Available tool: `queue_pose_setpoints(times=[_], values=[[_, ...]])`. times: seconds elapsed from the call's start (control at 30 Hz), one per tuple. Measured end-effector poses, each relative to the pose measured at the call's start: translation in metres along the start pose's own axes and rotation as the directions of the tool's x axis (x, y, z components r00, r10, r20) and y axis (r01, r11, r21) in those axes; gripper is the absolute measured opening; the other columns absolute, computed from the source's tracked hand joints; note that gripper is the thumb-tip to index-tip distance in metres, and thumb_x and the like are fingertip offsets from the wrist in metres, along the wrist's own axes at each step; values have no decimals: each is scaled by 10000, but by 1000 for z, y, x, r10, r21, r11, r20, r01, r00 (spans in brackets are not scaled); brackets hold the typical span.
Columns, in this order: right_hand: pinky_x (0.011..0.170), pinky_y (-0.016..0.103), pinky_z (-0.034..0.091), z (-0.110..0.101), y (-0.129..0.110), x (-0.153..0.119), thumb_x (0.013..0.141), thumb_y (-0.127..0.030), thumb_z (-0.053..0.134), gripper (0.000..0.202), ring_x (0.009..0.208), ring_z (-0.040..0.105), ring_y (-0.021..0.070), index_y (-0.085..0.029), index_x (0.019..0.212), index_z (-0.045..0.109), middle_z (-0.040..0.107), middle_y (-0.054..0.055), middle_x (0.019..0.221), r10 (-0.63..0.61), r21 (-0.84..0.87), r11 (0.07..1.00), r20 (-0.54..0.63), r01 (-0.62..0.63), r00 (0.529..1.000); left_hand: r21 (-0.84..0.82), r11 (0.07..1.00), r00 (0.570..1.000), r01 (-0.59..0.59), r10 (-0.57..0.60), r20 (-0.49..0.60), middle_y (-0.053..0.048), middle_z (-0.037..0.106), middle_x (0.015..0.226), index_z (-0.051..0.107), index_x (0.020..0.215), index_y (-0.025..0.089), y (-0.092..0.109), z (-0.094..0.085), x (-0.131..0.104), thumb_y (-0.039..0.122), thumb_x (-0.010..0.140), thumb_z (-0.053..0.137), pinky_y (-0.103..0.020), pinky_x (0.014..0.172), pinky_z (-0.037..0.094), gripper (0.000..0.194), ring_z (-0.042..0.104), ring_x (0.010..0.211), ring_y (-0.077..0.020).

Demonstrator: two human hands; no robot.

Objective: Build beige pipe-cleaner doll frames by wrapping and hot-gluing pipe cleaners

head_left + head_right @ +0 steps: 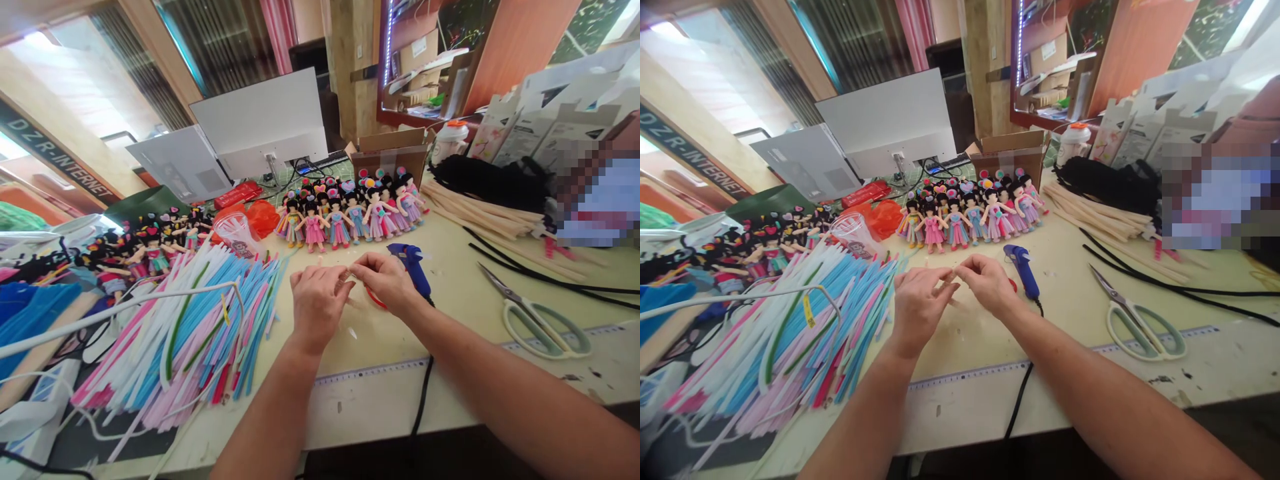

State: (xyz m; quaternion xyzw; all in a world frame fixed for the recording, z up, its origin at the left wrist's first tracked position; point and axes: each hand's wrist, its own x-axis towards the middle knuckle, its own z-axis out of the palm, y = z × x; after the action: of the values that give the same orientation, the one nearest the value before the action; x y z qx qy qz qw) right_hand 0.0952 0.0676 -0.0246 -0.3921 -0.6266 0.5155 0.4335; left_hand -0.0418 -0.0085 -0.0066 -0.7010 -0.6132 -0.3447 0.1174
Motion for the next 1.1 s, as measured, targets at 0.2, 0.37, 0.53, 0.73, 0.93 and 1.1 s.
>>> queue_pose_setpoints(times=[0.2,0.37,0.53,0.73,0.93,1.1], values=[[505,254,347,-2,1,1,711,-431,675,249,531,423,99,-187,735,635,521,-36,588,-17,131,991,129,0,991,-72,982,982,173,-166,92,-45,756,831,730,845,215,-1,0,3,290,881,639,-381,818,369,124,636,833,-218],[557,260,392,-8,4,4,743,-383,687,212,604,486,114,-181,806,677,591,-9,662,-62,135,990,185,37,981,-302,896,937,325,-263,229,-32,725,799,720,822,203,-5,-6,8,328,871,616,-325,768,408,170,612,804,-192],[593,271,416,-11,4,4,776,-336,676,149,630,506,122,-188,780,677,601,-4,672,-133,81,990,193,119,972,-569,662,858,488,-246,450,-7,647,716,686,750,183,-9,-13,14,416,848,614,-268,657,408,263,562,695,-145],[633,280,440,-12,-2,1,788,-314,680,145,674,545,128,-190,859,705,672,21,768,-191,160,975,247,155,950,-650,390,750,653,-208,628,15,558,642,653,698,155,-13,-16,16,462,749,709,-238,549,335,317,430,560,-88],[610,279,410,-9,-3,0,767,-342,674,157,631,507,122,-189,743,652,609,-7,668,-204,124,975,193,183,960,-646,301,709,702,-202,676,-25,620,683,671,748,139,-18,-7,14,492,723,724,-260,586,404,358,507,596,-114],[529,273,336,-6,7,5,716,-424,655,229,567,423,118,-208,693,582,512,-28,609,-69,76,995,11,68,998,-723,490,831,487,-516,210,-91,715,892,686,962,158,-25,-1,14,627,883,454,-305,745,479,529,624,822,-177]])
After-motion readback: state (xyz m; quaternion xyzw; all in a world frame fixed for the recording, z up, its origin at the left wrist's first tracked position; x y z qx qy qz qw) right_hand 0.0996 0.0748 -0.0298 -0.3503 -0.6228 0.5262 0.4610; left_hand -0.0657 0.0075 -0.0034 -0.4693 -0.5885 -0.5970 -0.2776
